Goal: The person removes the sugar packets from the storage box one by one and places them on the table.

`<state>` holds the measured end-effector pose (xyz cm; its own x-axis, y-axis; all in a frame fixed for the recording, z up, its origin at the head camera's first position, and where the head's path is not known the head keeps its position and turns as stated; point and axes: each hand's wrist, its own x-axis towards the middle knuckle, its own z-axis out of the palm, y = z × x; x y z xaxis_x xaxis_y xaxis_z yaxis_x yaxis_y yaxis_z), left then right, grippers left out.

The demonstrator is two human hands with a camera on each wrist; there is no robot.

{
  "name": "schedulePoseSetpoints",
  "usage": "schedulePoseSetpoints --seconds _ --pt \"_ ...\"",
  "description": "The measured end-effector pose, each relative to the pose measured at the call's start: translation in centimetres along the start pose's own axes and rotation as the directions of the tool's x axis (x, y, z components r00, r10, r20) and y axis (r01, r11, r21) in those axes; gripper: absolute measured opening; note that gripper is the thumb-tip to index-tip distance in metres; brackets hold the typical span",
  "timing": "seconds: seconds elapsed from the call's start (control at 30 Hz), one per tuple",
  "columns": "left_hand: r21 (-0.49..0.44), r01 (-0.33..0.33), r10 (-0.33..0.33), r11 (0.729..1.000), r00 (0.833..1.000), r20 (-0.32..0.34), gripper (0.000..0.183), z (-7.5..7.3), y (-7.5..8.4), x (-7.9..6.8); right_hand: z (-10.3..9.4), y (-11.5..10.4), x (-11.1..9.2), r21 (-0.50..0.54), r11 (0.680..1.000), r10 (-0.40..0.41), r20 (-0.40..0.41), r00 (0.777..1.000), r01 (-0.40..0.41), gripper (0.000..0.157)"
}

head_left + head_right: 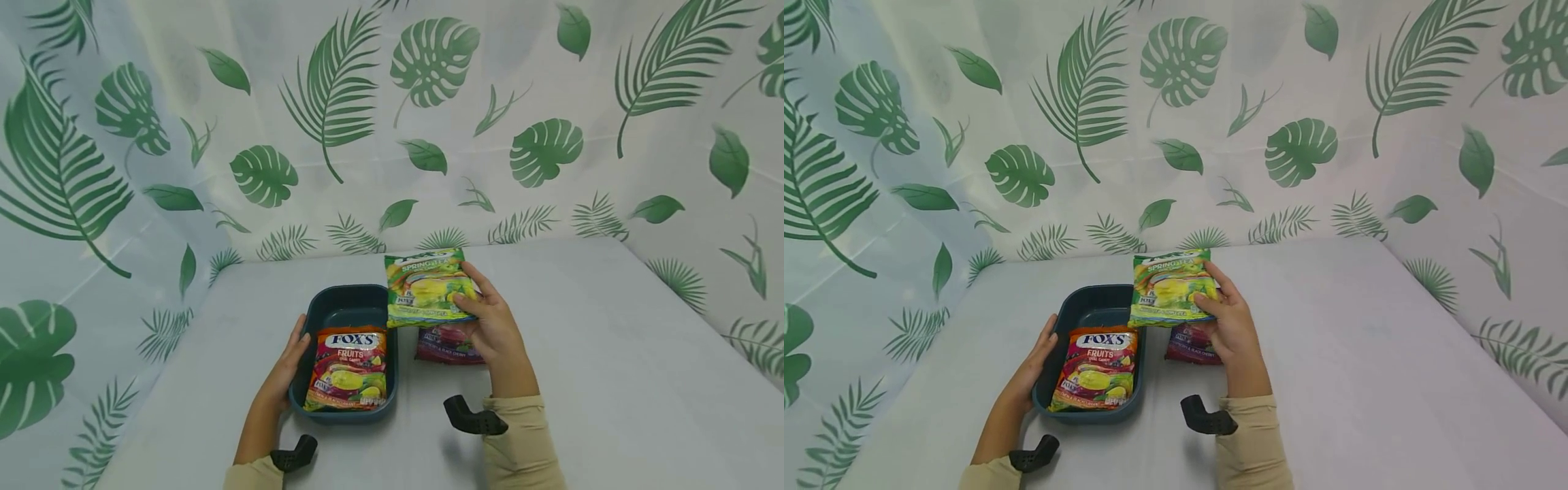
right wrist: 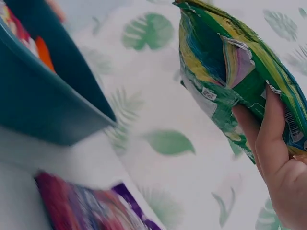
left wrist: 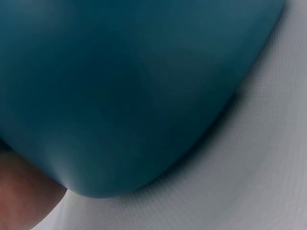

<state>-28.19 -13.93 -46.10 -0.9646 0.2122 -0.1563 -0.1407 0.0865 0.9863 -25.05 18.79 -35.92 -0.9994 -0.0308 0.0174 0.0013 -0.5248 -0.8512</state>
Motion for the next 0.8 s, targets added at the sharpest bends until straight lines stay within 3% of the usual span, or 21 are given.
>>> schedulePoseSetpoints --seconds 0.13,0.27,0.43,0.57,0.67,0.73,0.8 --pt "0.015 0.000 0.000 1.000 1.000 -0.003 0.059 0.0 0.1 0.1 -2.0 -1.1 -0.3 0.095 0.995 -0.035 -0.054 0.998 0.040 0.064" --pt "0.023 0.003 -0.003 1.000 1.000 -0.010 0.058 0.0 0.2 0.1 -4.2 -2.0 -0.5 0.214 0.973 -0.046 -0.177 0.983 0.084 0.069" --pt "0.034 0.004 -0.004 0.999 1.000 -0.019 0.058 0.0 0.4 0.1 -6.9 -2.4 -1.0 0.367 0.909 -0.053 -0.366 0.929 0.196 0.064" --pt "0.042 0.016 -0.015 0.999 1.000 -0.024 0.058 0.0 0.5 0.1 -8.8 -2.4 -1.1 0.446 0.855 -0.042 -0.447 0.894 0.263 0.056" --pt "0.054 0.020 -0.019 0.998 0.999 -0.029 0.058 0.0 0.6 0.1 -10.3 -2.2 -1.0 0.456 0.843 -0.028 -0.495 0.869 0.287 0.051" --pt "0.059 0.021 -0.019 0.998 0.999 -0.029 0.058 0.0 0.6 0.2 -11.4 -1.9 -0.8 0.417 0.859 -0.038 -0.525 0.850 0.296 0.048" --pt "0.063 0.022 -0.020 0.998 0.999 -0.031 0.058 0.1 0.6 0.2 -12.2 -1.8 -0.8 0.427 0.852 -0.024 -0.546 0.837 0.303 0.047"
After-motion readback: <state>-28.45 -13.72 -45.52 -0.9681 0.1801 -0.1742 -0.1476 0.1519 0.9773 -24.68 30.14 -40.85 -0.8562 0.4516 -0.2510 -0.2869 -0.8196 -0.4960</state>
